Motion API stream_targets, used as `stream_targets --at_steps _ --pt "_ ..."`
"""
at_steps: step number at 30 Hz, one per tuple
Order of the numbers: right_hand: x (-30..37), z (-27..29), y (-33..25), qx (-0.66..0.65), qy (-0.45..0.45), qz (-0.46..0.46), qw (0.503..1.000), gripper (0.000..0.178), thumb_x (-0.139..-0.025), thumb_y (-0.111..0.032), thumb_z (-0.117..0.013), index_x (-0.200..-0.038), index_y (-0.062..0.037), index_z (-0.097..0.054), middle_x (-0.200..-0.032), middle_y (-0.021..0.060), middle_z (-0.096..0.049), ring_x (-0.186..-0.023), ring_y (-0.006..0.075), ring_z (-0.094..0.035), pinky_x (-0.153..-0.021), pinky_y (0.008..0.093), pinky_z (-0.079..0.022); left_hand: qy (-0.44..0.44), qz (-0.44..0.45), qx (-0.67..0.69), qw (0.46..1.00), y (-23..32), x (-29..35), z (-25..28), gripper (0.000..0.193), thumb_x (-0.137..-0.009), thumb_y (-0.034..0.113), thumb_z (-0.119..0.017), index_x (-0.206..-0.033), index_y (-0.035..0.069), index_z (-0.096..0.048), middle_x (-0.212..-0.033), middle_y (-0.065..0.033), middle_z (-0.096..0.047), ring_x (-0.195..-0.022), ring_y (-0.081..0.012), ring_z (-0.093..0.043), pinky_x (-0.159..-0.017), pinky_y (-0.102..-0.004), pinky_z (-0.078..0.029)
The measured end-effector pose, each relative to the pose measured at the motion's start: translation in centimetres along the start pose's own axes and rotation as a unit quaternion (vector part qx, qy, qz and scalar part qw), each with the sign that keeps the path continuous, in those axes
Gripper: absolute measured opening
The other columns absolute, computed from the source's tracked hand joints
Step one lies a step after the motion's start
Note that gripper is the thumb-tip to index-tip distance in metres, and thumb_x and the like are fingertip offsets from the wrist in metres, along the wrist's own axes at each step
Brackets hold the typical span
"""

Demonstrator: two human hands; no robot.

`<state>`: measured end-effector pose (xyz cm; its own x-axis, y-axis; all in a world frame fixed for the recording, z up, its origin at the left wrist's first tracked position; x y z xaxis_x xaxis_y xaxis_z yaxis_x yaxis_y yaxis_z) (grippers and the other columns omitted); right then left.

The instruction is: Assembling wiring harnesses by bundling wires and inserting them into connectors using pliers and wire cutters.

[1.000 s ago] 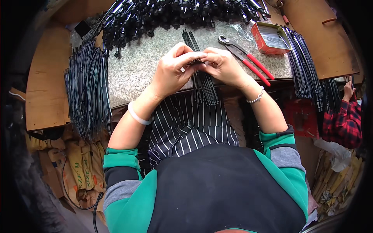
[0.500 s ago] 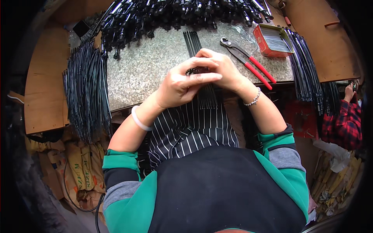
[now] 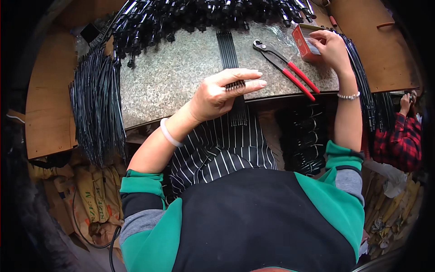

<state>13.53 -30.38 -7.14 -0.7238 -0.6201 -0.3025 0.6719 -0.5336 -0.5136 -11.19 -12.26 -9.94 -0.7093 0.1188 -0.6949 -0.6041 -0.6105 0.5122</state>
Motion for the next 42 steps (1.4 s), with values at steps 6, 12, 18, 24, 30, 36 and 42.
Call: stream_targets --at_steps 6,12,18,24,30,36,42 --pt "-1.7 -0.6 2.6 0.154 -0.084 0.185 0.967 0.011 -0.075 -0.012 -0.063 -0.083 -0.0034 -0.065 -0.08 0.0077 -0.061 -0.08 0.0218 -0.057 -0.074 0.033 -0.046 -0.011 -0.002 -0.015 1.0 -0.2 0.2 0.0 0.052 -0.058 -0.018 -0.044 -0.099 0.006 -0.066 -0.104 -0.014 -0.062 -0.094 -0.0268 -0.062 -0.082 -0.0323 -0.051" --pt "1.2 1.1 -0.8 0.035 0.092 0.19 0.977 0.011 -0.08 -0.009 -0.06 -0.088 -0.0014 -0.06 -0.08 0.0092 -0.059 -0.075 0.0222 -0.056 -0.071 0.0297 -0.046 -0.035 0.024 -0.007 0.999 -0.3 0.2 -0.4 0.05 -0.059 -0.018 -0.046 -0.098 0.005 -0.067 -0.102 -0.0139 -0.063 -0.094 -0.0264 -0.062 -0.081 -0.0319 -0.051" --pt "9.0 -1.0 -11.4 -0.137 0.001 0.345 0.929 0.017 -0.072 0.005 -0.064 -0.088 -0.0012 -0.063 -0.074 0.0072 -0.054 -0.066 0.0174 -0.053 -0.059 0.027 -0.042 -0.013 0.009 -0.015 1.0 -0.3 0.4 -0.3 0.049 -0.061 -0.016 -0.049 -0.099 0.01 -0.067 -0.1 -0.0116 -0.064 -0.092 -0.0255 -0.063 -0.079 -0.0314 -0.051" --pt "9.6 -2.1 -12.1 -0.129 0.037 0.358 0.924 0.027 -0.066 0.004 -0.068 -0.091 -0.0044 -0.066 -0.07 0.0051 -0.055 -0.062 0.0177 -0.052 -0.055 0.0272 -0.04 -0.014 -0.001 -0.028 1.0 -0.1 -0.1 -0.5 0.045 -0.063 -0.017 -0.05 -0.097 0.007 -0.068 -0.1 -0.0145 -0.063 -0.091 -0.0271 -0.063 -0.079 -0.0317 -0.052" --pt "9.4 -2.5 -12.5 -0.13 0.037 0.361 0.923 0.028 -0.066 0.004 -0.068 -0.092 -0.0051 -0.066 -0.07 0.0049 -0.056 -0.062 0.0173 -0.052 -0.055 0.0273 -0.04 -0.004 -0.01 -0.019 1.0 -0.2 0.3 -0.4 0.044 -0.063 -0.017 -0.052 -0.096 0.007 -0.068 -0.1 -0.016 -0.063 -0.09 -0.028 -0.064 -0.077 -0.032 -0.052" --pt "9.4 -2.8 -12.3 -0.136 0.033 0.357 0.923 0.027 -0.066 0.003 -0.068 -0.092 -0.0048 -0.066 -0.072 0.0054 -0.057 -0.063 0.0176 -0.054 -0.056 0.0271 -0.041 -0.004 -0.007 -0.022 1.0 -0.3 0.3 -0.5 0.045 -0.063 -0.017 -0.052 -0.096 0.008 -0.067 -0.1 -0.0162 -0.063 -0.09 -0.0283 -0.064 -0.076 -0.0321 -0.053" --pt "9.4 -3.0 -12.2 -0.171 0.024 0.341 0.924 0.027 -0.066 0.003 -0.068 -0.093 -0.0046 -0.066 -0.073 0.0058 -0.058 -0.064 0.0177 -0.055 -0.056 0.027 -0.041 0.0 -0.012 -0.015 1.0 -0.3 0.3 -0.4 0.044 -0.063 -0.017 -0.053 -0.096 0.008 -0.067 -0.099 -0.0166 -0.063 -0.089 -0.0286 -0.064 -0.076 -0.0323 -0.053"
Point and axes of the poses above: each hand's wrist, its own x-axis away from the middle knuckle, its own z-axis out of the back of the hand, y = z × x, the point moved 2 cm from there along -x, towards the middle knuckle
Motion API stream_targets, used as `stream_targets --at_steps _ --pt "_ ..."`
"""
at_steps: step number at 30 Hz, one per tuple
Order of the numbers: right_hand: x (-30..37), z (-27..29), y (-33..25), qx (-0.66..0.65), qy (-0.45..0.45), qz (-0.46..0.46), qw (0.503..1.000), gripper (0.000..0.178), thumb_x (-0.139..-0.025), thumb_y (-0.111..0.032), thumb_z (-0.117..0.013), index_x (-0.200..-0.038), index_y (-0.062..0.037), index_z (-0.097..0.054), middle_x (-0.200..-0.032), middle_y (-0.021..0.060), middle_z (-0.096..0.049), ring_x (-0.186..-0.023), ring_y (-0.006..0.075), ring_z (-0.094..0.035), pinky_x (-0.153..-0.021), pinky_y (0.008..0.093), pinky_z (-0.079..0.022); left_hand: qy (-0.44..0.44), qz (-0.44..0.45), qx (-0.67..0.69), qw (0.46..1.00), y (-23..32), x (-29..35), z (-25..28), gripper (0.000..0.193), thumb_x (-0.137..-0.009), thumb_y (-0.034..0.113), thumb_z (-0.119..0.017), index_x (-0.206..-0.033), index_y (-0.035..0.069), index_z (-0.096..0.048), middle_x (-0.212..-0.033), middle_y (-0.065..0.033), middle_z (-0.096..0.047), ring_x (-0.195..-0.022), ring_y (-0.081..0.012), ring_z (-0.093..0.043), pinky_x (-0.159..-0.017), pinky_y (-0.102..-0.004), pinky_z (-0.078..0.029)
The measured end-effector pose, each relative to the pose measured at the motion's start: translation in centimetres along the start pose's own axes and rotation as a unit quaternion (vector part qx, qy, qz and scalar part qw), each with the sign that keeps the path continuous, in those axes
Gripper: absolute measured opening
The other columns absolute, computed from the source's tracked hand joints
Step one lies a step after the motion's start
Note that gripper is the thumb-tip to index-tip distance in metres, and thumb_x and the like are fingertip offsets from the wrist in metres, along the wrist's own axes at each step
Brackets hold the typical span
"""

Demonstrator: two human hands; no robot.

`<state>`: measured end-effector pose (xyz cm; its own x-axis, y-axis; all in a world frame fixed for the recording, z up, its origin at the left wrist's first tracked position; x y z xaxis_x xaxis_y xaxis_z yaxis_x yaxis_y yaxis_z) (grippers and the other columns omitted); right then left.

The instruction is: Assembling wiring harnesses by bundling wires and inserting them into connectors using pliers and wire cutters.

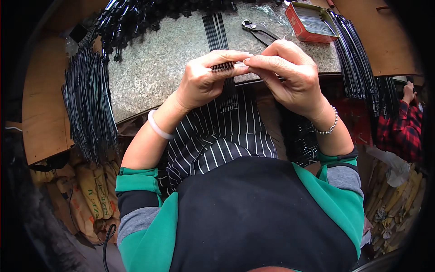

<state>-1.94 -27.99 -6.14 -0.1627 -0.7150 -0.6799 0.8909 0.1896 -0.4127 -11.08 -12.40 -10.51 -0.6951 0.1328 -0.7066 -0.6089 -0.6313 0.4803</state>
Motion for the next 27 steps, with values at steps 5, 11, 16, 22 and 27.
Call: stream_targets --at_steps 5,11,16,22,27 --pt "-0.2 0.1 -0.3 0.036 -0.006 0.031 0.999 0.026 -0.066 0.001 -0.068 -0.091 -0.006 -0.066 -0.072 0.0049 -0.057 -0.063 0.0179 -0.055 -0.056 0.0279 -0.042 -0.006 -0.014 0.0 1.0 -0.3 0.3 -0.1 0.042 -0.062 -0.017 -0.054 -0.094 0.008 -0.067 -0.099 -0.0166 -0.063 -0.089 -0.0289 -0.064 -0.075 -0.0327 -0.053" --pt "0.1 -1.1 -0.2 -0.067 0.023 -0.03 0.997 0.023 -0.066 -0.006 -0.069 -0.089 -0.0106 -0.066 -0.074 0.0015 -0.056 -0.064 0.0174 -0.054 -0.061 0.0285 -0.041 -0.001 -0.014 -0.009 1.0 -0.3 0.3 -0.2 0.051 -0.061 -0.013 -0.055 -0.103 0.016 -0.065 -0.103 -0.0094 -0.063 -0.091 -0.0267 -0.063 -0.075 -0.0322 -0.053" --pt "0.0 -0.3 -0.3 0.024 -0.018 0.016 0.999 0.025 -0.067 -0.007 -0.069 -0.091 -0.0107 -0.065 -0.076 0.0021 -0.056 -0.066 0.017 -0.054 -0.064 0.0286 -0.041 -0.008 -0.022 -0.007 1.0 -0.3 0.4 -0.2 0.047 -0.061 -0.012 -0.056 -0.1 0.012 -0.065 -0.102 -0.0094 -0.063 -0.09 -0.0267 -0.062 -0.074 -0.0324 -0.053" --pt "-0.3 -1.8 -0.6 -0.034 -0.012 0.046 0.998 0.033 -0.069 -0.004 -0.069 -0.102 -0.0057 -0.064 -0.081 0.0073 -0.055 -0.069 0.0198 -0.052 -0.061 0.0282 -0.043 -0.026 0.019 -0.013 0.999 -0.1 0.6 -0.3 0.04 -0.062 -0.007 -0.06 -0.097 0.01 -0.065 -0.098 -0.0098 -0.063 -0.09 -0.0291 -0.061 -0.077 -0.0363 -0.051" --pt "-0.5 -2.4 -1.1 -0.045 -0.083 0.057 0.994 0.033 -0.071 -0.004 -0.066 -0.103 -0.0066 -0.063 -0.087 0.0081 -0.054 -0.072 0.0204 -0.054 -0.061 0.0297 -0.045 -0.071 0.083 0.061 0.992 0.6 0.6 -0.3 0.027 -0.063 0.006 -0.069 -0.089 0.005 -0.063 -0.11 -0.0118 -0.058 -0.107 -0.0326 -0.052 -0.088 -0.0432 -0.044"
Point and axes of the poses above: each hand's wrist, its own x-axis away from the middle knuckle, its own z-axis out of the back of the hand, y = z × x, the point moved 2 cm from there along -x, towards the middle knuckle
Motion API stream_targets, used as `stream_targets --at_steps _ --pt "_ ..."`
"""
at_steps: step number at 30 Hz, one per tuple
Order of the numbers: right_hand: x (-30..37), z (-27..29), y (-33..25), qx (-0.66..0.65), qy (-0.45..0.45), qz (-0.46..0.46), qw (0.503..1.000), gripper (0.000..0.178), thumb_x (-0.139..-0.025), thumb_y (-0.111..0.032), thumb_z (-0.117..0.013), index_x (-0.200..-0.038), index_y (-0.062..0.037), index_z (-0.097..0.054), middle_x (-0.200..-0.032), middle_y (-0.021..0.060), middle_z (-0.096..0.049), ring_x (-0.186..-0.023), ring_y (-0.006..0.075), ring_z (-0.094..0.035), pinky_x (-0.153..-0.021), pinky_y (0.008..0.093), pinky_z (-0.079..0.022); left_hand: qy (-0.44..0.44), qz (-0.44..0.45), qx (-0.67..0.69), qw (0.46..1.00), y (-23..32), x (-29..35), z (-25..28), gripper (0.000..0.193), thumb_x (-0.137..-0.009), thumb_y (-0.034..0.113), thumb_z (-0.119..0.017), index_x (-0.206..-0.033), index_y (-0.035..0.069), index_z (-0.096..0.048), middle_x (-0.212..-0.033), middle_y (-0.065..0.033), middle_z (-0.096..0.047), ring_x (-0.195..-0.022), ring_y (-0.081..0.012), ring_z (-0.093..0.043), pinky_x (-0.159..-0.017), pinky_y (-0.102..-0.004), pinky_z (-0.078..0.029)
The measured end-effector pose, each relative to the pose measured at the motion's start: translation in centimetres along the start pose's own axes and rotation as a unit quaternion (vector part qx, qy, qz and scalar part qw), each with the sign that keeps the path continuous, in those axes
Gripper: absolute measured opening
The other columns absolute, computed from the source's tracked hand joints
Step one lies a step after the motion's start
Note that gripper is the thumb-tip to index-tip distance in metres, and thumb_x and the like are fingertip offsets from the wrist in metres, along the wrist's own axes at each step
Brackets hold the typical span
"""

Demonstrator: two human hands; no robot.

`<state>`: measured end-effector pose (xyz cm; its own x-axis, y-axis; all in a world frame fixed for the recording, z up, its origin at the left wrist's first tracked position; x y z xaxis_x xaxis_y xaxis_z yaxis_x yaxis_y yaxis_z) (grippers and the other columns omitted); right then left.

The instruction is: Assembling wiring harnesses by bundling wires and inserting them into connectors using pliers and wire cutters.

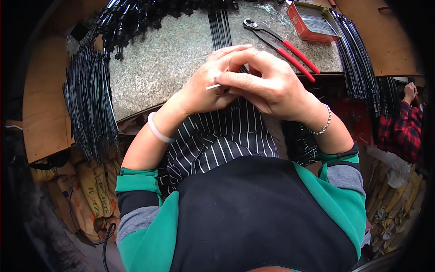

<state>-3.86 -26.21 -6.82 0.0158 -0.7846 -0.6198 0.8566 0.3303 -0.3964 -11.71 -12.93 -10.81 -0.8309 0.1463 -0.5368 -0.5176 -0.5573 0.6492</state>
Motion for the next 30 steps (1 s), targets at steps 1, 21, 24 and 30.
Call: stream_targets --at_steps 1,21,24,30 --pt "0.2 0.0 0.1 0.028 0.002 0.024 0.999 0.026 -0.07 -0.006 -0.066 -0.096 -0.0058 -0.062 -0.087 0.0085 -0.054 -0.071 0.0216 -0.055 -0.059 0.0307 -0.046 -0.025 -0.025 -0.037 0.999 0.6 -0.3 0.4 0.028 -0.063 0.008 -0.072 -0.088 0.004 -0.062 -0.113 -0.0123 -0.056 -0.11 -0.033 -0.05 -0.089 -0.0425 -0.043" --pt "6.9 13.1 17.0 0.306 -0.068 -0.309 0.898 0.016 -0.072 -0.021 -0.065 -0.079 -0.0058 -0.066 -0.081 0.0098 -0.062 -0.088 0.0257 -0.056 -0.078 0.0355 -0.045 -0.351 0.058 -0.249 0.901 3.0 1.0 -0.2 0.106 -0.051 0.034 -0.078 -0.137 0.003 -0.024 -0.141 -0.0217 -0.021 -0.13 -0.0413 -0.02 -0.107 -0.0488 -0.02" --pt "6.6 13.5 16.1 0.321 -0.01 -0.277 0.905 0.014 -0.076 -0.018 -0.063 -0.08 -0.0051 -0.065 -0.08 0.0092 -0.062 -0.085 0.0264 -0.056 -0.077 0.0344 -0.045 -0.202 -0.043 -0.356 0.911 0.7 4.0 -2.1 0.074 -0.066 0.012 -0.064 -0.133 0.005 -0.033 -0.137 -0.0179 -0.033 -0.127 -0.038 -0.03 -0.106 -0.0477 -0.023" --pt "4.1 7.7 7.6 0.248 0.156 -0.144 0.945 0.007 -0.077 -0.011 -0.062 -0.081 -0.0059 -0.06 -0.071 0.008 -0.056 -0.069 0.0263 -0.051 -0.066 0.0354 -0.041 -0.068 -0.062 -0.117 0.989 3.3 5.0 -0.2 0.061 -0.069 0.006 -0.062 -0.126 0.003 -0.041 -0.12 -0.0157 -0.053 -0.115 -0.0339 -0.048 -0.099 -0.0492 -0.034"
Point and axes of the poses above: each hand's wrist, its own x-axis away from the middle knuckle, its own z-axis out of the back of the hand, y = z × x, the point moved 2 cm from there along -x, towards the middle knuckle
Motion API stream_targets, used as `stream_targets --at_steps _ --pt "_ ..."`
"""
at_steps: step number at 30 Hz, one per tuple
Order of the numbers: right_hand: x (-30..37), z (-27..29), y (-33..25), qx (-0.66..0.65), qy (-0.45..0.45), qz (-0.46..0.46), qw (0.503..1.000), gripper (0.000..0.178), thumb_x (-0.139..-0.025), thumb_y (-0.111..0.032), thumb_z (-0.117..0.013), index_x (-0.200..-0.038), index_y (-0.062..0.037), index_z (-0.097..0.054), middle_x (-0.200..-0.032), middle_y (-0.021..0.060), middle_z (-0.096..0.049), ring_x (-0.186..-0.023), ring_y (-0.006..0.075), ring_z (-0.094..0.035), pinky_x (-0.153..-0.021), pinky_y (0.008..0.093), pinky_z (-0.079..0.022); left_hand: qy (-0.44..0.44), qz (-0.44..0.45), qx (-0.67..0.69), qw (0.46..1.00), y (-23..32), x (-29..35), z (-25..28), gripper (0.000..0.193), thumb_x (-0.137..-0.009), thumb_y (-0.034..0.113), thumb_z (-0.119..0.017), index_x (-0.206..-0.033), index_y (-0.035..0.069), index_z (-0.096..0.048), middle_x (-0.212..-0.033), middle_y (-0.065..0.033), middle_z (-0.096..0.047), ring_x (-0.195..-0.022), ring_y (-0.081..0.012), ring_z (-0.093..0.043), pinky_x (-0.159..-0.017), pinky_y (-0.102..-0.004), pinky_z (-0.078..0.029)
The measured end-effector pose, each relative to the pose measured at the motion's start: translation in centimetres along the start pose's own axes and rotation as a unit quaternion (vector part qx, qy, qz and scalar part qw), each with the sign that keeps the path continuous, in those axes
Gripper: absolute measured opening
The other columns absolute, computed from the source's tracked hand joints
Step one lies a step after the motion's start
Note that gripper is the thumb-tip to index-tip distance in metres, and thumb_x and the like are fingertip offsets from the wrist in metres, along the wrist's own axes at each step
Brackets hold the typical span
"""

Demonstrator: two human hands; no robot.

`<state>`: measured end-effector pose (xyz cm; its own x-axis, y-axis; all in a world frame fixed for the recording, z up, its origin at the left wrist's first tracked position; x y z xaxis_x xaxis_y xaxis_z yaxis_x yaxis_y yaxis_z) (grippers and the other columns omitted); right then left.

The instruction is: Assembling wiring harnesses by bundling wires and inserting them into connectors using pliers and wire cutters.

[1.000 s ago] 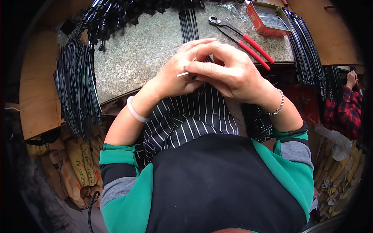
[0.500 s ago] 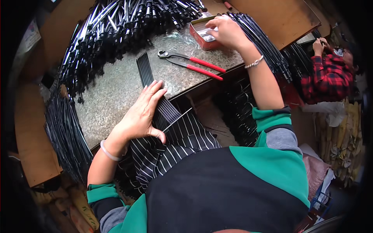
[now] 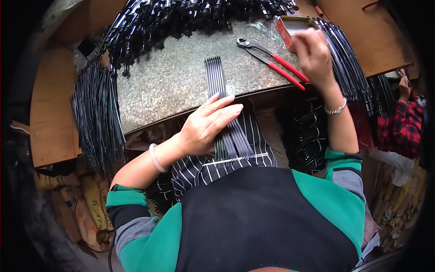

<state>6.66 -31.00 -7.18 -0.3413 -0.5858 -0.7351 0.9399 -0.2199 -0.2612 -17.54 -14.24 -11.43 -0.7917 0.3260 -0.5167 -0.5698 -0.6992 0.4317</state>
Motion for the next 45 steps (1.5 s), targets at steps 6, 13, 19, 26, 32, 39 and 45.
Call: stream_targets --at_steps 6,13,19,26,32,39,45 --pt "7.4 -4.2 -7.8 -0.038 -0.083 0.013 0.996 0.017 -0.07 -0.006 -0.067 -0.087 -0.0106 -0.065 -0.065 0.0016 -0.046 -0.066 0.0203 -0.045 -0.063 0.0315 -0.036 -0.011 0.007 0.154 0.988 3.4 1.7 3.7 0.061 -0.059 0.032 -0.078 -0.109 0.003 -0.059 -0.112 -0.021 -0.057 -0.11 -0.0369 -0.052 -0.095 -0.0513 -0.036" --pt "9.5 -6.2 -8.2 -0.012 -0.03 -0.003 0.999 0.027 -0.071 -0.006 -0.066 -0.097 -0.0141 -0.067 -0.066 -0.0002 -0.044 -0.068 0.0185 -0.044 -0.07 0.0324 -0.032 -0.054 0.031 0.106 0.992 3.0 3.1 4.4 0.059 -0.058 0.042 -0.075 -0.104 0.008 -0.064 -0.114 -0.023 -0.055 -0.111 -0.0385 -0.051 -0.094 -0.0512 -0.038" --pt "9.4 -6.8 -8.8 -0.01 -0.024 -0.021 0.999 0.028 -0.071 -0.007 -0.066 -0.097 -0.0147 -0.067 -0.066 -0.0011 -0.044 -0.069 0.0175 -0.044 -0.073 0.0323 -0.03 -0.057 0.019 0.071 0.996 2.6 3.8 4.4 0.063 -0.062 0.044 -0.071 -0.105 0.0 -0.06 -0.11 -0.0233 -0.057 -0.108 -0.0369 -0.054 -0.094 -0.049 -0.04" --pt "9.4 -6.9 -8.9 -0.004 -0.019 -0.024 1.0 0.028 -0.071 -0.008 -0.066 -0.098 -0.0162 -0.067 -0.066 -0.002 -0.044 -0.069 0.0164 -0.044 -0.074 0.0316 -0.03 -0.076 -0.002 0.055 0.996 2.0 4.5 4.4 0.067 -0.065 0.049 -0.068 -0.105 -0.003 -0.059 -0.108 -0.0244 -0.057 -0.107 -0.0383 -0.054 -0.093 -0.0498 -0.04" --pt "9.7 -7.2 -8.8 -0.027 -0.027 -0.002 0.999 0.03 -0.07 -0.007 -0.068 -0.098 -0.0174 -0.067 -0.065 -0.0028 -0.044 -0.068 0.0156 -0.043 -0.074 0.0317 -0.03 -0.08 0.012 0.095 0.992 2.4 4.1 5.1 0.071 -0.061 0.051 -0.069 -0.109 0.001 -0.059 -0.117 -0.0258 -0.052 -0.113 -0.0402 -0.048 -0.097 -0.0505 -0.036" --pt "9.9 -7.6 -9.4 -0.013 -0.01 -0.012 1.0 0.031 -0.069 -0.007 -0.068 -0.098 -0.0184 -0.067 -0.064 -0.0032 -0.043 -0.068 0.0156 -0.042 -0.076 0.0323 -0.03 -0.09 0.01 0.118 0.989 2.0 4.9 4.7 0.073 -0.061 0.057 -0.066 -0.109 0.002 -0.059 -0.118 -0.026 -0.051 -0.113 -0.0408 -0.048 -0.096 -0.0502 -0.036" --pt "9.9 -7.5 -9.5 -0.013 -0.013 -0.007 1.0 0.031 -0.069 -0.007 -0.068 -0.098 -0.0181 -0.067 -0.065 -0.0032 -0.043 -0.069 0.0158 -0.043 -0.078 0.0326 -0.031 -0.073 0.008 0.101 0.992 2.1 4.9 4.6 0.072 -0.064 0.059 -0.062 -0.108 0.002 -0.059 -0.115 -0.0253 -0.053 -0.11 -0.0397 -0.051 -0.094 -0.0487 -0.039"
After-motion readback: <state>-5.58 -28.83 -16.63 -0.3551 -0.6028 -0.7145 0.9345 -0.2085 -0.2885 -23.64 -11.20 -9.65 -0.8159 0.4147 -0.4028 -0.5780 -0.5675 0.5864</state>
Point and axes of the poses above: each hand's wrist, its own x-axis away from the middle knuckle, its own z-axis out of the back of the hand, y = z × x, the point moved 2 cm from there along -x, towards the middle knuckle
